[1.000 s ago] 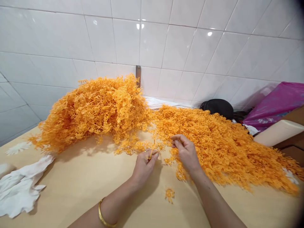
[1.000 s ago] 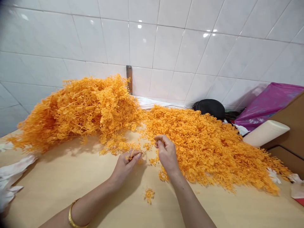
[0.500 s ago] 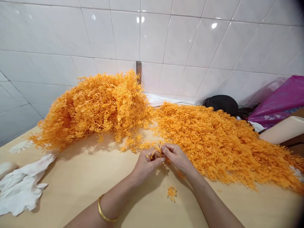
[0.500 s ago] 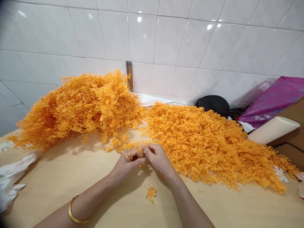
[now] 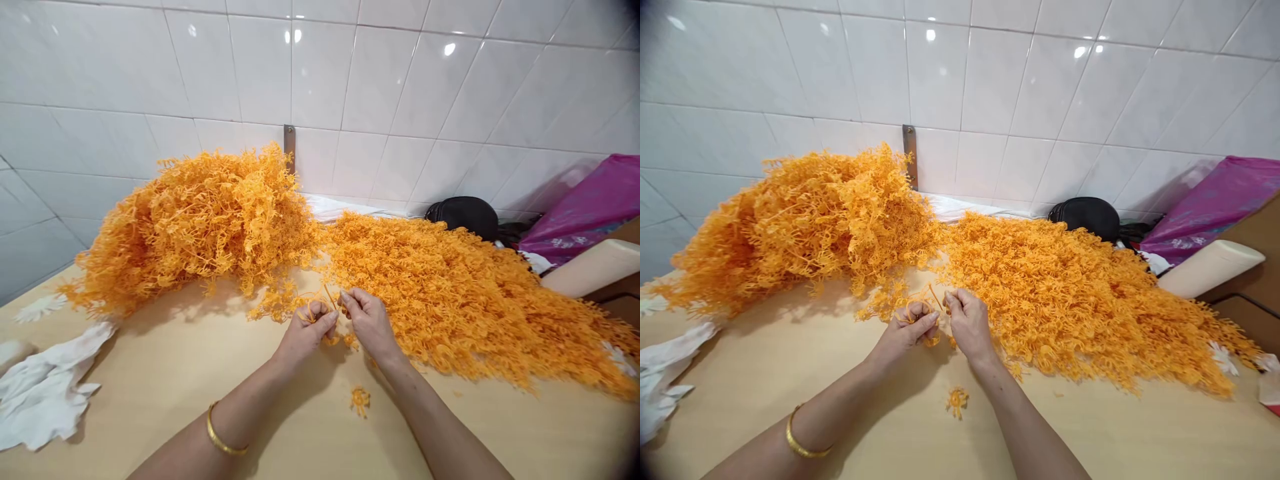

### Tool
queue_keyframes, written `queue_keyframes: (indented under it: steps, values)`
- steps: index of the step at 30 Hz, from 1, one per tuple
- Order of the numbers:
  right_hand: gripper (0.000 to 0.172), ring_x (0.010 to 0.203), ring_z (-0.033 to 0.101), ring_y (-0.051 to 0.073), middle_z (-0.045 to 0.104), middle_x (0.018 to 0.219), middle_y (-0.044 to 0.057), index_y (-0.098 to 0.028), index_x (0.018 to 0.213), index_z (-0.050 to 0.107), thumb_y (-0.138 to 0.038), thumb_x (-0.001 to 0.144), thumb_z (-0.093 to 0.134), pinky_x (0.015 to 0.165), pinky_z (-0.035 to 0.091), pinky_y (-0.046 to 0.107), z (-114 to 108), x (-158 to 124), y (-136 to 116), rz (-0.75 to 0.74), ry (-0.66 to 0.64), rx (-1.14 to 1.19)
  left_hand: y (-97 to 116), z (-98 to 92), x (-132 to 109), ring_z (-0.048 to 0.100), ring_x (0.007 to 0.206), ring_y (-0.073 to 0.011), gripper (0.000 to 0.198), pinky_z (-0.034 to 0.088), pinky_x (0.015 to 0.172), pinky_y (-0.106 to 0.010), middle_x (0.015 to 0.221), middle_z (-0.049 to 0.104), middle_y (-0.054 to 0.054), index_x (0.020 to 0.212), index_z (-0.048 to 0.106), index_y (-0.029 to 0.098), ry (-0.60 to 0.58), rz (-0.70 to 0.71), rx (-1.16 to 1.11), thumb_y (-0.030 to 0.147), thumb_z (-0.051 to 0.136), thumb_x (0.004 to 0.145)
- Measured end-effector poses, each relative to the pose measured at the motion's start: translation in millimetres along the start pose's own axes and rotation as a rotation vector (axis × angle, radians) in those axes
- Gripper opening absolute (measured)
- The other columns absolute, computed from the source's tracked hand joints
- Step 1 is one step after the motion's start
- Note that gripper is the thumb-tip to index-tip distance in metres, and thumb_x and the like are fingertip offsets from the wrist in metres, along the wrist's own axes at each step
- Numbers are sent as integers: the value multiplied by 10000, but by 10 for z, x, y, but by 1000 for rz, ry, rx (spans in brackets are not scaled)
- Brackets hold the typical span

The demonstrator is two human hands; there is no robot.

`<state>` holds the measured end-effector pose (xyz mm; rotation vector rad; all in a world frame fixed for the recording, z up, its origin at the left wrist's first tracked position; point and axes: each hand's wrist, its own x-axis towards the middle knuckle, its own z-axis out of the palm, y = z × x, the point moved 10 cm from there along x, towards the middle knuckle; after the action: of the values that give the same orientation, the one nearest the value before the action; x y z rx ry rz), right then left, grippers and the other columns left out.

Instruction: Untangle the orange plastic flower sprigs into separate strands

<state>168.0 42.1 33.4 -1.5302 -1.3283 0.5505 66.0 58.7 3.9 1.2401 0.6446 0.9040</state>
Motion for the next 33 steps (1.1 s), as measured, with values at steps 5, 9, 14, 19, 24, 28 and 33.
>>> queue_keyframes:
  steps: [5,9,14,19,24,28,33]
  values:
    - [268,456,322,99,351,472,-54,-181,590,474,-313,811,398,470,244,235,-145,-23,-134,-55,169,-127,-3,18,17,300,415,-50,328,194,429,-202,438,423,39,517,410,160,27,-33,-144,366,616,669]
    - [262,481,370,108,415,502,-38,-187,597,456,-306,816,376,491,257,240,-140,-65,-239,-94,251,-231,-53,72,29,269,389,-32,354,184,411,-177,414,365,68,524,376,161,34,-84,-263,356,643,651]
    - [278,482,390,121,442,498,-23,-197,574,437,-340,803,371,489,278,248,-354,80,-225,-73,375,-239,-117,-38,7,302,377,-30,361,243,391,-161,431,356,78,532,364,164,125,-140,-427,319,682,601]
    - [258,506,432,137,484,551,9,-190,622,470,-360,793,380,483,315,260,-1057,267,-125,-20,546,-215,-170,-244,-23,312,363,-28,305,308,400,-163,436,365,87,587,383,171,217,-170,-522,283,664,623]
    - [200,520,454,117,492,628,-9,-184,873,524,-327,804,402,493,348,239,-609,168,-157,-35,156,-56,-237,-236,18,408,412,-62,230,411,479,-221,492,508,29,620,418,172,197,-160,-535,283,611,676]
    - [235,504,399,97,442,602,-32,-185,880,527,-390,783,469,471,316,217,18,-111,-195,-34,-170,-16,-248,-252,34,430,429,-63,216,413,496,-221,519,528,22,625,421,168,206,-141,-549,250,616,670]
    - [151,519,369,88,429,585,-45,-185,717,503,-311,792,469,485,276,212,329,-256,-235,-127,-315,-112,-256,-228,33,384,405,-51,271,332,433,-177,458,428,60,601,371,177,193,-171,-605,251,623,670]
